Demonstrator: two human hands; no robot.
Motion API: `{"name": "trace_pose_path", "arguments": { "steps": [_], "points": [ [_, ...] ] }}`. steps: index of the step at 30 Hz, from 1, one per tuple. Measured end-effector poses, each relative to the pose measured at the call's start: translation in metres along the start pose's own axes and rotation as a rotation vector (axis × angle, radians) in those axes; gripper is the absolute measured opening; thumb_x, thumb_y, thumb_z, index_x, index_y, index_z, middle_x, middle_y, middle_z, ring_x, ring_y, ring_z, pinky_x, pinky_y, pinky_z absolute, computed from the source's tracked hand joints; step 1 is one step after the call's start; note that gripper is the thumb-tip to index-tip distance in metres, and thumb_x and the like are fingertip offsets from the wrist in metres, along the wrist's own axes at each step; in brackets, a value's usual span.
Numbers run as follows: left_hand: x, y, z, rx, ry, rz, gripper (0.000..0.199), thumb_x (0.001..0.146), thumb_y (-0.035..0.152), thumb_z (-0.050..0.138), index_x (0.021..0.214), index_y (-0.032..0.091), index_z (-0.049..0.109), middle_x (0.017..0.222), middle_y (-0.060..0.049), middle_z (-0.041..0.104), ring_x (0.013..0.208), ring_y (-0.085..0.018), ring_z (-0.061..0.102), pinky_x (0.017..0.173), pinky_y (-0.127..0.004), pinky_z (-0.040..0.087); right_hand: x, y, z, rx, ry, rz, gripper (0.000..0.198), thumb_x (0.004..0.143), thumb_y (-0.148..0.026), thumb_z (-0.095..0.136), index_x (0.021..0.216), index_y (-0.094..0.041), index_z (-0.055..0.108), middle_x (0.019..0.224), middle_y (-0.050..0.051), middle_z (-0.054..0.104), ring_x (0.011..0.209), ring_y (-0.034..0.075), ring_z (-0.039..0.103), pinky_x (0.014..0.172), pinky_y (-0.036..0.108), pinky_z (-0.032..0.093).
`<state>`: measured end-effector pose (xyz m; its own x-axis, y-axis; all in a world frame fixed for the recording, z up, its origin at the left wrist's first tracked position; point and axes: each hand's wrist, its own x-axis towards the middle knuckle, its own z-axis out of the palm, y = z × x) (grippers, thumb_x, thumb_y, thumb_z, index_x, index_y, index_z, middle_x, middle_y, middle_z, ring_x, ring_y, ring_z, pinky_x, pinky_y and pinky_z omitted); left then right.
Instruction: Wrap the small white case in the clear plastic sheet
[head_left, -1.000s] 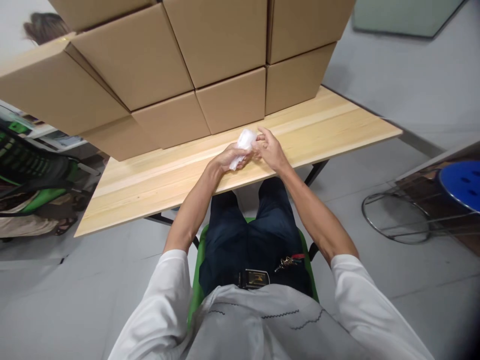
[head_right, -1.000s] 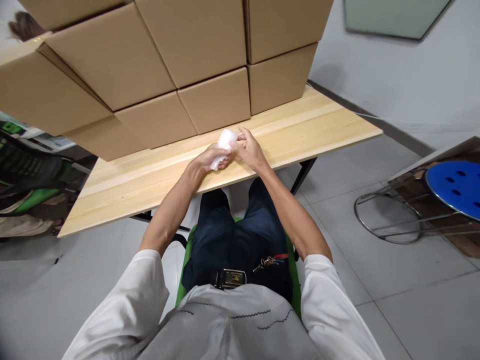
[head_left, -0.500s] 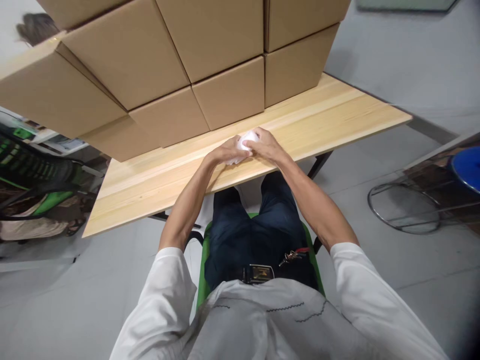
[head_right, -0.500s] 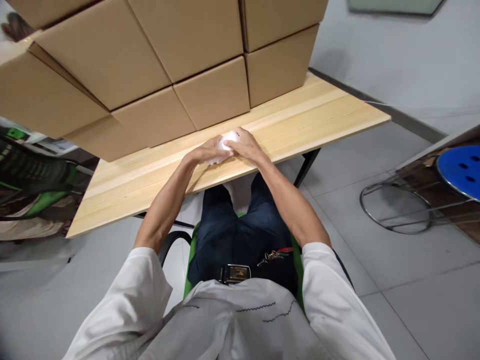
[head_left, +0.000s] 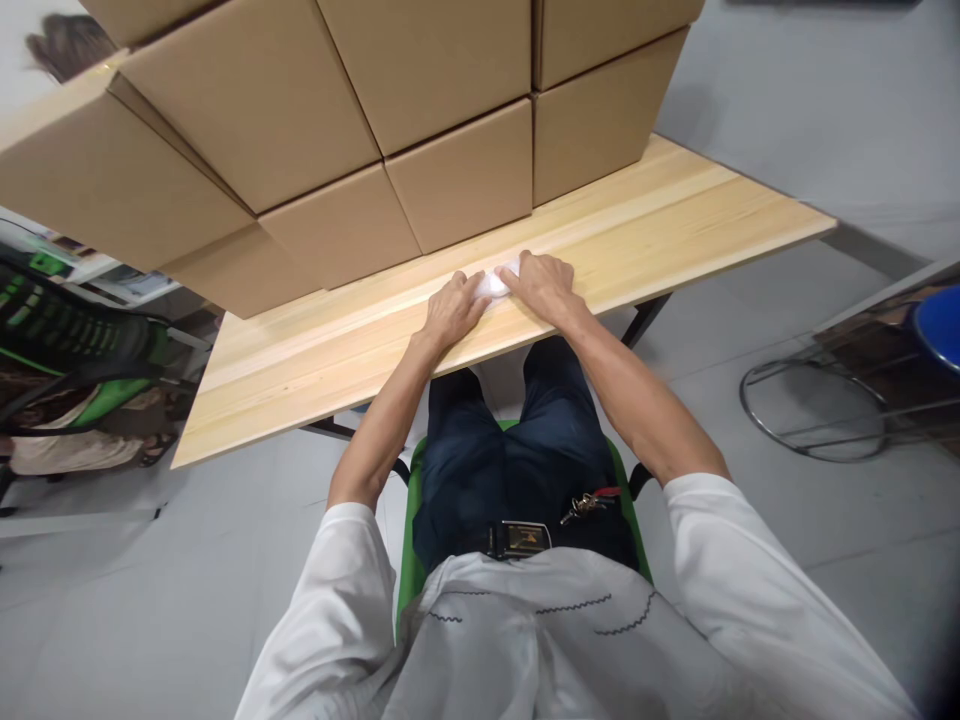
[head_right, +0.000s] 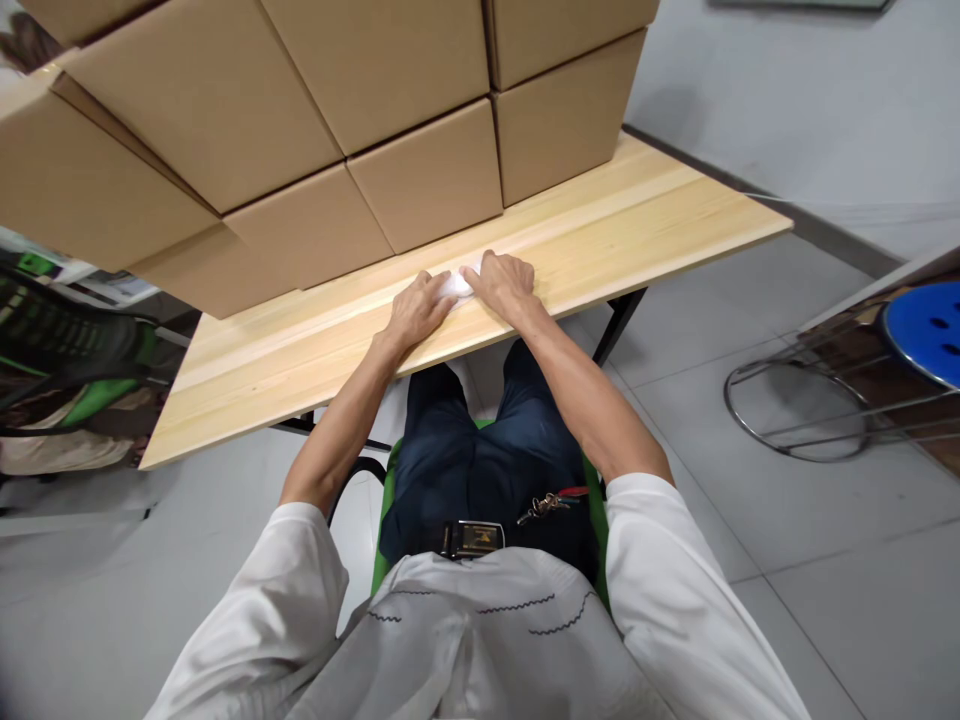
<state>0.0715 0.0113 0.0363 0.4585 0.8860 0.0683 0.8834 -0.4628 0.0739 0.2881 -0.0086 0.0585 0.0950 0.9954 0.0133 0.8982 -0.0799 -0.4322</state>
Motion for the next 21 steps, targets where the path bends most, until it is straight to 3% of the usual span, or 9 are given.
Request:
{"name": "trace_pose_path", "arguments": {
  "steps": [4,10,14,18,21],
  "points": [
    [0.005,-0.003,0.001,0.046,0.002,0.028,0.061,0.136,0.041,0.046,0.192,0.024,0.063,0.166,-0.025,0.077,0.155,-0.044,0.077,0.125,-0.053,0.065,0.000,0.000,-0.001,-0.008,0.005,0.012,0.074,0.135,-0.061,0.052,0.169,-0.001,0.080,0.162,0.040,0.085,0.159,0.056,0.081,0.131,0.066,0.061],
    [0.012,-0.002,0.002,0.059,0.020,0.006,0.051,0.135,0.033,0.046,0.169,0.026,0.082,0.154,-0.023,0.079,0.148,-0.043,0.076,0.120,-0.053,0.064,0.010,0.013,0.002,0.038,0.015,0.003,0.068,0.138,-0.054,0.042,0.162,-0.008,0.085,0.158,0.035,0.089,0.155,0.051,0.083,0.131,0.063,0.062],
    [0.013,-0.004,0.006,0.037,0.039,0.004,0.048,0.135,0.033,0.047,0.164,0.027,0.085,0.151,-0.022,0.079,0.145,-0.042,0.077,0.118,-0.052,0.063,0.012,0.030,0.014,0.098,0.147,0.021,0.065,0.137,-0.046,0.034,0.164,-0.014,0.083,0.157,0.029,0.090,0.151,0.047,0.083,0.129,0.061,0.064],
    [0.015,-0.006,0.011,0.038,0.065,0.004,0.045,0.135,0.035,0.048,0.155,0.025,0.087,0.149,-0.022,0.080,0.142,-0.042,0.077,0.116,-0.052,0.062,0.000,0.038,0.033,0.143,0.322,-0.179,0.064,0.135,-0.048,0.039,0.179,-0.019,0.074,0.174,0.025,0.081,0.164,0.048,0.072,0.137,0.067,0.062],
    [0.014,-0.005,0.014,0.047,0.086,-0.002,0.044,0.136,0.037,0.047,0.148,0.023,0.087,0.150,-0.023,0.080,0.141,-0.042,0.077,0.115,-0.052,0.062,-0.011,0.032,0.044,0.116,0.283,-0.331,0.064,0.132,-0.043,0.043,0.185,-0.020,0.070,0.180,0.025,0.077,0.170,0.051,0.066,0.141,0.072,0.059]
  ]
}}
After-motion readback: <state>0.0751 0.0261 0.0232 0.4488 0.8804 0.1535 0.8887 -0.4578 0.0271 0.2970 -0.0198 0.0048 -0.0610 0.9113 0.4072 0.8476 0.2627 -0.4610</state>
